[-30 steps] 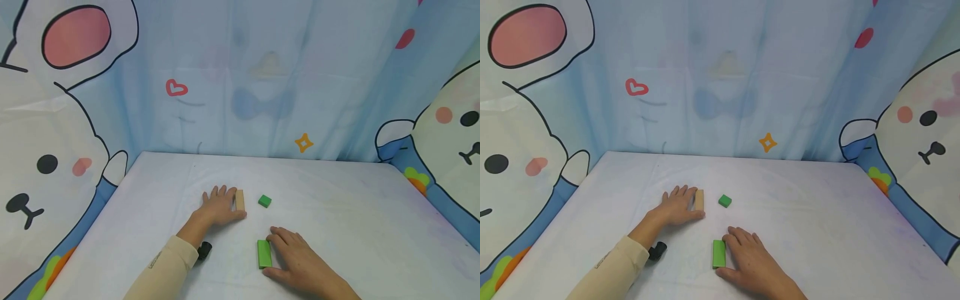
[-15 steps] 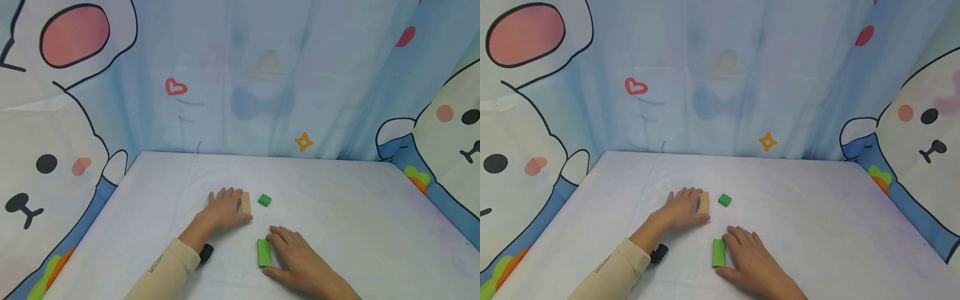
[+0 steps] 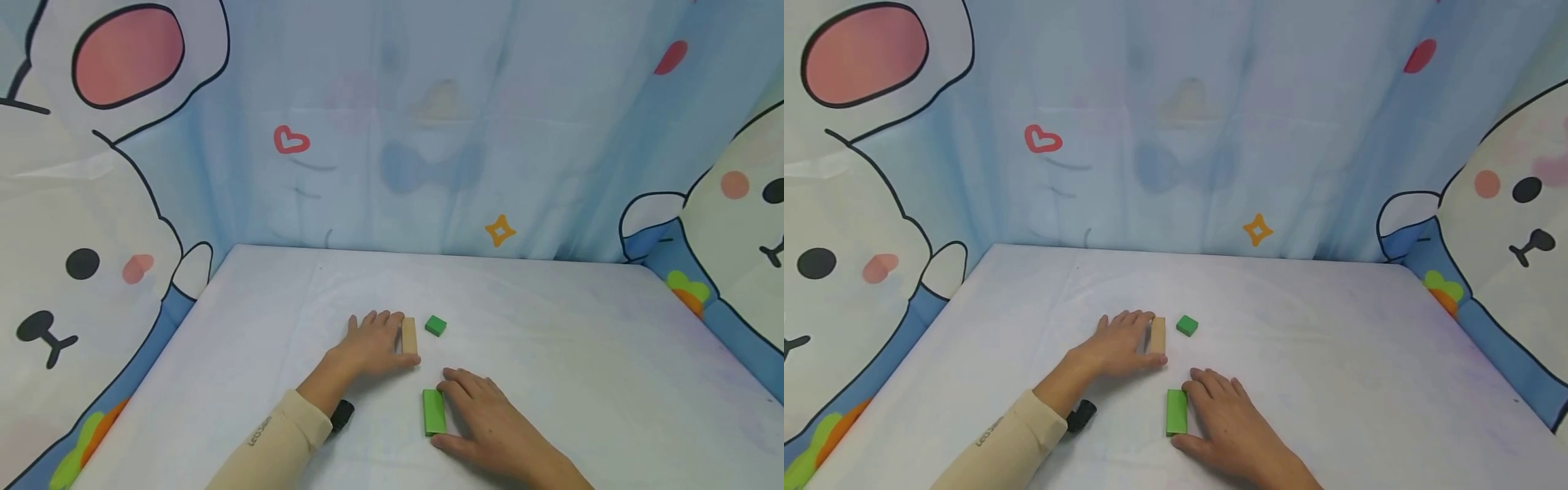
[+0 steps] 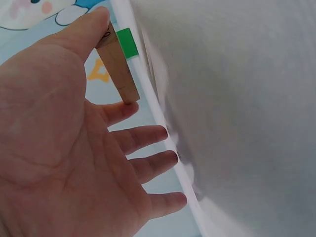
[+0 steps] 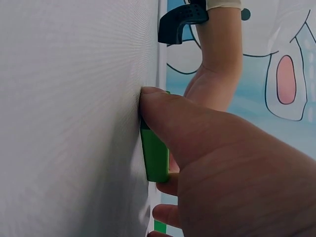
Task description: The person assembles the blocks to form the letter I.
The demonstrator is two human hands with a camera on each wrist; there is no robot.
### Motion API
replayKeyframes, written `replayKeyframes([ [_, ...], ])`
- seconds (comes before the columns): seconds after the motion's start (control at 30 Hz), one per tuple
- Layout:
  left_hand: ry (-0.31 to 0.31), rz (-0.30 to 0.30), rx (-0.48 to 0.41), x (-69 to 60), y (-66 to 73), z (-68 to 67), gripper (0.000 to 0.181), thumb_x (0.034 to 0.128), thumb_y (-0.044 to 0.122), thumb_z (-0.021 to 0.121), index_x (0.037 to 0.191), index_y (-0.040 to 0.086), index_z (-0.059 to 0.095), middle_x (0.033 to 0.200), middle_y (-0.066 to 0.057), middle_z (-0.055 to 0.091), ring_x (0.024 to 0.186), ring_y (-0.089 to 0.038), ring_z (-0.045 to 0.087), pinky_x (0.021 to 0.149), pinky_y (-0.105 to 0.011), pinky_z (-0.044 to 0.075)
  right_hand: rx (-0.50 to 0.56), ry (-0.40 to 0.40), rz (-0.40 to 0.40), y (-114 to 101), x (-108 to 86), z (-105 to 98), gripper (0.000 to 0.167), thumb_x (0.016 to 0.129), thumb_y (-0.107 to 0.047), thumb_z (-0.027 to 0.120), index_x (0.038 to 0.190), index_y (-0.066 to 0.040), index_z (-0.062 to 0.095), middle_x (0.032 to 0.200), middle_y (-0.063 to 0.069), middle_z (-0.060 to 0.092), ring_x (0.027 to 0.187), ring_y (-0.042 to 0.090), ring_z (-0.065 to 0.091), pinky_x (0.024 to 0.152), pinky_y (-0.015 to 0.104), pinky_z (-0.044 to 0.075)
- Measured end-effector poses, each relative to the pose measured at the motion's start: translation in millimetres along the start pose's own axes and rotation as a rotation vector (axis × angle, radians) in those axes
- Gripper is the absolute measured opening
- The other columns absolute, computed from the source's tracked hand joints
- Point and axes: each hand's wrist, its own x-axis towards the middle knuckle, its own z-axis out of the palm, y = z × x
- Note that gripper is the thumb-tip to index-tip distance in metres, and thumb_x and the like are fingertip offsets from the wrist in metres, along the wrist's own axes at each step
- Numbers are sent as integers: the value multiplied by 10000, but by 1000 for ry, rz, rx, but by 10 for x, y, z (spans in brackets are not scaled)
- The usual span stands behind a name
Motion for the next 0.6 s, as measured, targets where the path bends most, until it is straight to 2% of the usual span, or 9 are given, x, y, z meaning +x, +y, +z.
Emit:
replayKeyframes([
  [0.37,-4,15,28,-13,69,-2,899,931,680,622,1602,149,348,1641,-125,392,1554,-368,300,1220,-657,236,-14,37,-25,6,-15,8,660,886,-639,721,1294,-133,606,1434,94,574,1339,275,552,1074,517,470],
  [0.6,-9,8,44,-32,95,14,891,923,686,626,1583,142,376,1615,-118,422,1532,-362,336,1208,-646,270,-16,32,-20,8,-20,9,668,888,-642,716,1307,-135,601,1440,87,570,1339,270,549,1080,513,469],
])
